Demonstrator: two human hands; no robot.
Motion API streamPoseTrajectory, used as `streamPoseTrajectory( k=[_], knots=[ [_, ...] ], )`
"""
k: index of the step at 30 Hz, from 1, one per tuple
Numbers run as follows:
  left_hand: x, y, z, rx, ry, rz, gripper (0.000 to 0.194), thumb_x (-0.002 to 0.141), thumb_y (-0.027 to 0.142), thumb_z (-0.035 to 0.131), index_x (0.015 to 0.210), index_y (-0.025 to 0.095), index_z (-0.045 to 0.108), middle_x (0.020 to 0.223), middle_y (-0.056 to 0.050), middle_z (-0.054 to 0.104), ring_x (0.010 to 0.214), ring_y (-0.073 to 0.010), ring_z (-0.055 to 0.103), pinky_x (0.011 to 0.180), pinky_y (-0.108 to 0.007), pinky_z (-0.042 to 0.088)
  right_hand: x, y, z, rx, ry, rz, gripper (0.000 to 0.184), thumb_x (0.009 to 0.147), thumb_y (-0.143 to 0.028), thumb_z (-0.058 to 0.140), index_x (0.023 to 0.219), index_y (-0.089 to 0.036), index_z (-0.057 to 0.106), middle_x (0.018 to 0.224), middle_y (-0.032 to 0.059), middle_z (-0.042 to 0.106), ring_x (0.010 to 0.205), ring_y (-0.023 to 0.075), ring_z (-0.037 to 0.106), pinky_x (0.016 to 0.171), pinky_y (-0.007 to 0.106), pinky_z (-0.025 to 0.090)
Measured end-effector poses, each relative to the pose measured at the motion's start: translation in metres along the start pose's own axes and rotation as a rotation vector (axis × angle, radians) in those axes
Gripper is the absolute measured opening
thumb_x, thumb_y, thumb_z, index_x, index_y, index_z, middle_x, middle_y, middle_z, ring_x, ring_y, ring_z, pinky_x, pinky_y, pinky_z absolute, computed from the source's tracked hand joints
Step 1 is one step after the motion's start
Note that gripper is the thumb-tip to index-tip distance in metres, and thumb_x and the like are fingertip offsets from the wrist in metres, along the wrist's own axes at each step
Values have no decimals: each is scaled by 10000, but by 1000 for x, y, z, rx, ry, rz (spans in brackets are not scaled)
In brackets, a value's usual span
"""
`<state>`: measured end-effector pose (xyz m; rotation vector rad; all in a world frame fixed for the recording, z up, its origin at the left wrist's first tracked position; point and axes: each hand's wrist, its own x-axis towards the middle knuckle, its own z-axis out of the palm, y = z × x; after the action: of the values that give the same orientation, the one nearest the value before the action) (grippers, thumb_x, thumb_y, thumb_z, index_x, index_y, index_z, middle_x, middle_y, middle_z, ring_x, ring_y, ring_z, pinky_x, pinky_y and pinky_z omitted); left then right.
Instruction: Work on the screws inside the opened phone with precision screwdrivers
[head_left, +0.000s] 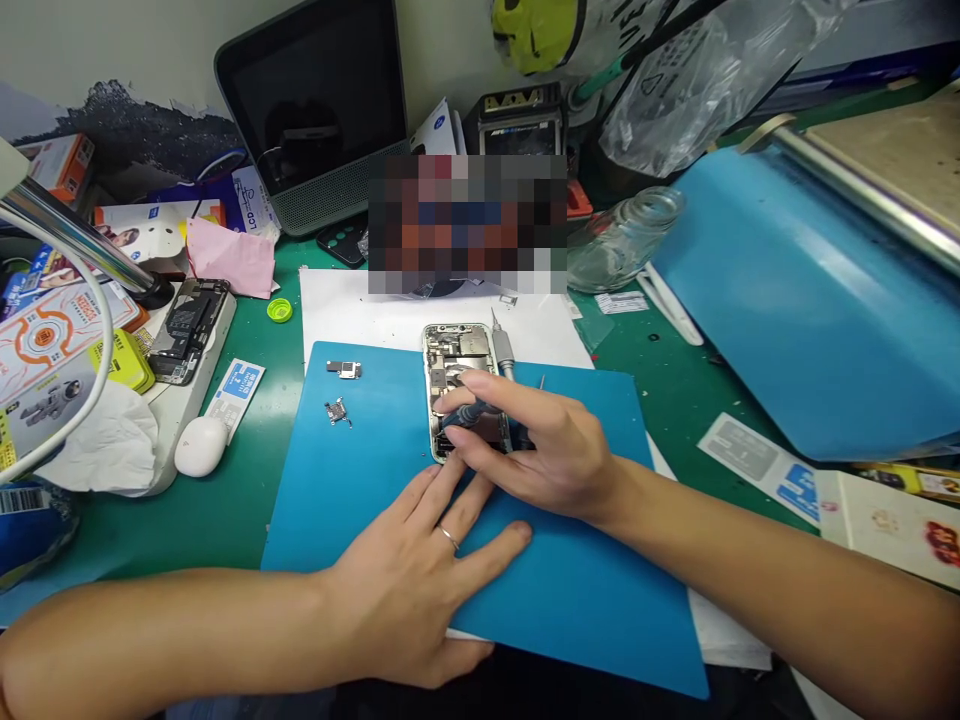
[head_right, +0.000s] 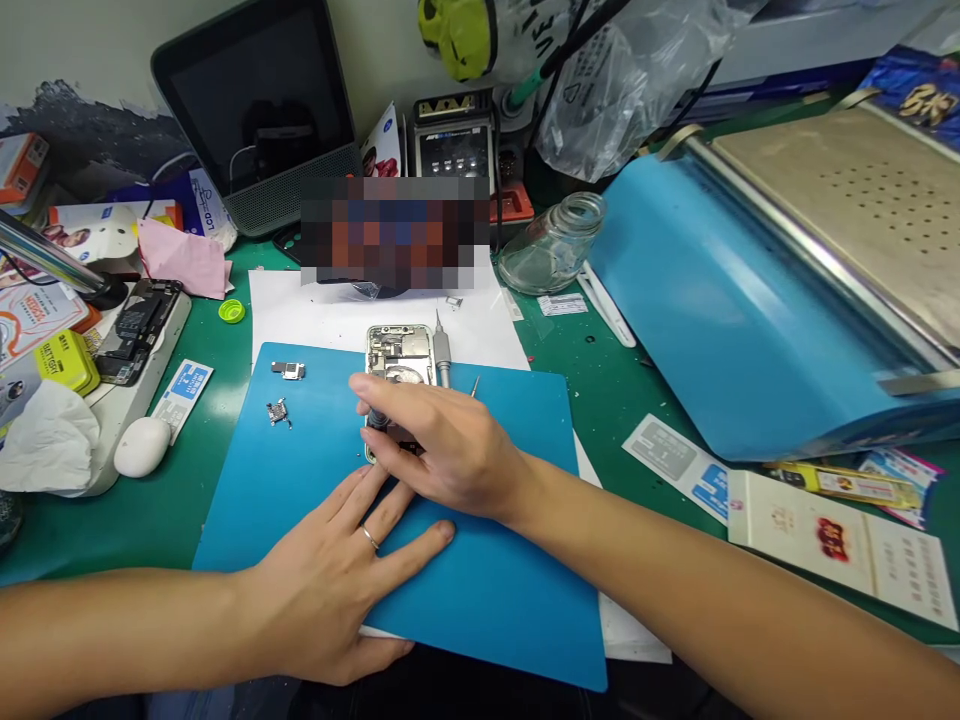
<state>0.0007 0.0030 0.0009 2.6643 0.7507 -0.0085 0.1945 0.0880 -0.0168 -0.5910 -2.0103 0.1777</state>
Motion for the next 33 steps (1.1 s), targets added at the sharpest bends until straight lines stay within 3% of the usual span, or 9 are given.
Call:
streamPoseTrajectory(
  k=[15,25,33],
  knots=[
    [2,1,-2,-14,16,6,960,850,546,717,1605,168,260,1690,-287,110,1579,-479,64,1230,-573,241,-9,3,0,102,38,85,787,897,-65,699,1573,-252,343,1115,83,779,849,191,788,702,289,693],
    [2,1,-2,-5,11,7,945,870,561,691,1609,171,251,1681,-279,153,1572,-478,125,1224,-573,238,-8,1,0,29,18,64,763,891,-82,717,1557,-218,370,1078,78,791,867,187,789,783,286,681],
    [1,0,-1,-5,9,5,961,860,565,694,1611,168,243,1680,-280,160,1568,-481,140,1225,-570,232,-7,0,-1,30,18,60,735,903,-81,706,1547,-209,375,1075,78,790,844,179,788,747,274,684]
  ],
)
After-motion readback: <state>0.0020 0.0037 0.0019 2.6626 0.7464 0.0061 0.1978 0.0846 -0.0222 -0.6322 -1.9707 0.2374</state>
